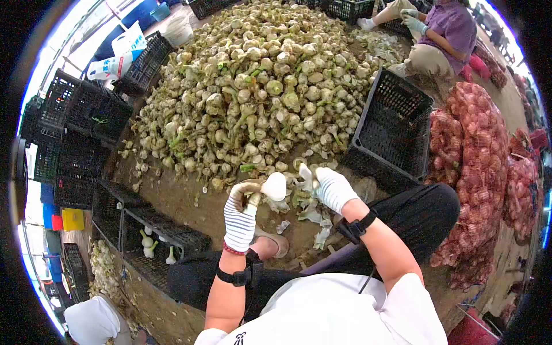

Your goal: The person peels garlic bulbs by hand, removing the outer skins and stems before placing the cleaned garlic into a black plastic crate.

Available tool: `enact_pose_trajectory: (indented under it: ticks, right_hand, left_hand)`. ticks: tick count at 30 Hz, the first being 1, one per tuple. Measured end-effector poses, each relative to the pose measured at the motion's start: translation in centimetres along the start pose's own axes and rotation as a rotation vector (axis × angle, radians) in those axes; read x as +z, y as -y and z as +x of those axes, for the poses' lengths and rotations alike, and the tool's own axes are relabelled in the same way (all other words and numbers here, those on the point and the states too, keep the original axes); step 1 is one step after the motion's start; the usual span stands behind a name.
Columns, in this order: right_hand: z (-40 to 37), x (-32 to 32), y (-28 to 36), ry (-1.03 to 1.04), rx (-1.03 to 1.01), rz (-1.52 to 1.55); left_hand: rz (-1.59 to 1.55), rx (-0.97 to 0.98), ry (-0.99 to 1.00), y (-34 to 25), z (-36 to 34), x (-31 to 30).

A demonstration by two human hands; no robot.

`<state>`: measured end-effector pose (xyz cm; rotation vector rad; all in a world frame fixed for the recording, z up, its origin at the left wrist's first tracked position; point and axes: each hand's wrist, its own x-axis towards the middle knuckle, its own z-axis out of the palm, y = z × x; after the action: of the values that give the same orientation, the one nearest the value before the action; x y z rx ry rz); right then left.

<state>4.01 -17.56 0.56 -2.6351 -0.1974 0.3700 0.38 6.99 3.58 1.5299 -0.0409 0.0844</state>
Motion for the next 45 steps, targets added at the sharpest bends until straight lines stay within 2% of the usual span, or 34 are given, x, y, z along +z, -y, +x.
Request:
enact_pose_trajectory:
  ticks: [1,3,4,5,7,9,10,11,12,13,14,15,16,17,18,19,20,21,23,25,27,29,30,31,32,35,36,37,39,40,42,43,45]
  right_hand:
    - [-0.4,-0.2,-0.1,-0.002,-0.002,0.0]
    - [-1.5,-1.0,0.1,0.115,0.027,0.217]
    - [-2.1,-2.6,2.1,0.091,0.056,0.531]
    - [-2.1,-3.6,3.9,0.094,0.057,0.528]
    - [-2.0,-4.5,6.2,-0.105,-0.304,0.538]
    - [0.3,-1.7,5.2,-0.077,-0.383,0.473]
    - [1.7,-1.1,4.8,0.071,-0.258,0.517]
    - [3.0,0.3,3.7,0.106,-0.084,0.576]
    - [5.0,3.9,0.6,0.013,-0.09,0.486]
    - [6.7,6.8,-2.2,0.001,-0.003,0.378]
    - [7.5,7.2,-2.6,0.121,0.212,0.395]
    - [8.3,9.4,-4.1,0.099,0.225,0.316]
    - [8.9,10.9,-4.6,0.158,0.228,0.259]
    - [9.6,12.3,-4.9,0.214,0.229,0.205]
    - [10.4,14.0,-5.2,0.245,0.155,0.064]
    - [11.3,15.9,-5.6,0.258,0.151,0.068]
    - [12.0,17.6,-6.0,0.265,0.213,-0.048]
    - [12.4,18.7,-6.2,0.272,0.273,-0.166]
    - [12.9,18.3,-5.5,0.346,0.301,-0.181]
    - [13.3,16.9,-4.3,0.465,0.368,-0.211]
    - [13.5,16.3,-3.9,0.487,0.391,-0.196]
    - [13.2,15.6,-4.4,0.439,0.243,-0.156]
    - [11.6,12.7,-3.4,0.325,0.022,-0.126]
    - [10.4,10.4,-2.5,0.222,-0.108,-0.037]
    - [9.6,8.3,-1.8,0.204,-0.211,0.065]
    - [6.8,1.8,0.9,0.128,-0.474,0.191]
    - [5.8,0.3,1.7,0.073,-0.55,0.185]
    - [4.8,-0.7,2.4,-0.001,-0.575,0.115]
    - [2.9,-3.0,3.9,0.008,-0.486,0.2]
    - [2.0,-3.4,3.7,-0.012,-0.481,0.194]
    - [0.6,-3.8,3.3,-0.118,-0.539,0.378]
    - [0.3,-4.3,2.9,-0.133,-0.55,0.372]
    - [-0.6,-5.1,1.2,-0.272,-0.322,0.286]
  left_hand:
    - [0.001,0.003,-0.001,-0.1,0.1,-0.2]
    - [0.024,-0.009,0.001,0.0,0.2,-0.6]
    - [0.046,0.0,0.008,0.2,0.2,-0.6]
    - [0.044,-0.002,0.005,0.3,0.3,-0.5]
    - [0.077,-0.006,0.018,0.0,0.4,-0.1]
    - [0.215,0.031,-0.125,-1.5,0.6,-0.6]
    - [0.209,0.07,-0.256,-2.4,1.1,-1.5]
    - [0.317,0.077,-0.434,-4.5,1.2,-2.5]
    - [0.379,0.125,-0.603,-5.8,1.2,-4.2]
    - [0.397,0.237,-0.728,-6.0,1.1,-6.6]
    - [0.474,0.24,-0.901,-6.1,0.6,-9.6]
    - [0.451,0.33,-1.035,-5.2,0.1,-13.5]
    - [0.382,0.289,-1.176,-5.9,-0.3,-14.9]
    - [0.535,0.359,-1.27,-6.1,-0.6,-15.9]
    - [0.474,0.356,-1.353,-5.8,-0.3,-16.1]
    - [0.411,0.354,-1.436,-5.4,0.0,-16.1]
    - [0.466,0.369,-1.321,-4.8,0.4,-15.6]
    - [0.592,0.28,-1.219,-4.7,0.6,-14.3]
    - [0.633,0.227,-0.945,-2.7,1.6,-12.4]
    - [0.564,0.064,-0.822,-2.1,2.9,-7.8]
    - [0.359,-0.014,-0.625,0.1,3.4,-5.7]
    - [0.199,-0.192,-0.488,2.8,3.3,-4.2]
    - [0.183,-0.218,-0.377,5.5,2.9,-3.9]
    - [0.168,-0.24,-0.264,7.2,2.7,-3.5]
    - [0.014,-0.478,-0.153,6.7,2.9,-2.8]
    - [-0.021,-0.441,0.109,7.6,2.6,-0.8]
    - [-0.172,-0.389,0.21,6.6,2.7,-0.4]
    - [-0.106,-0.378,0.29,5.8,2.9,0.1]
    - [0.065,-0.212,0.324,3.4,2.4,0.9]
    - [0.065,-0.198,0.34,2.1,2.1,1.4]
    - [0.251,-0.095,0.292,-0.1,1.4,1.8]
    - [0.256,-0.076,0.291,-0.4,1.3,1.7]
    - [0.15,-0.072,0.166,-0.4,1.0,0.9]
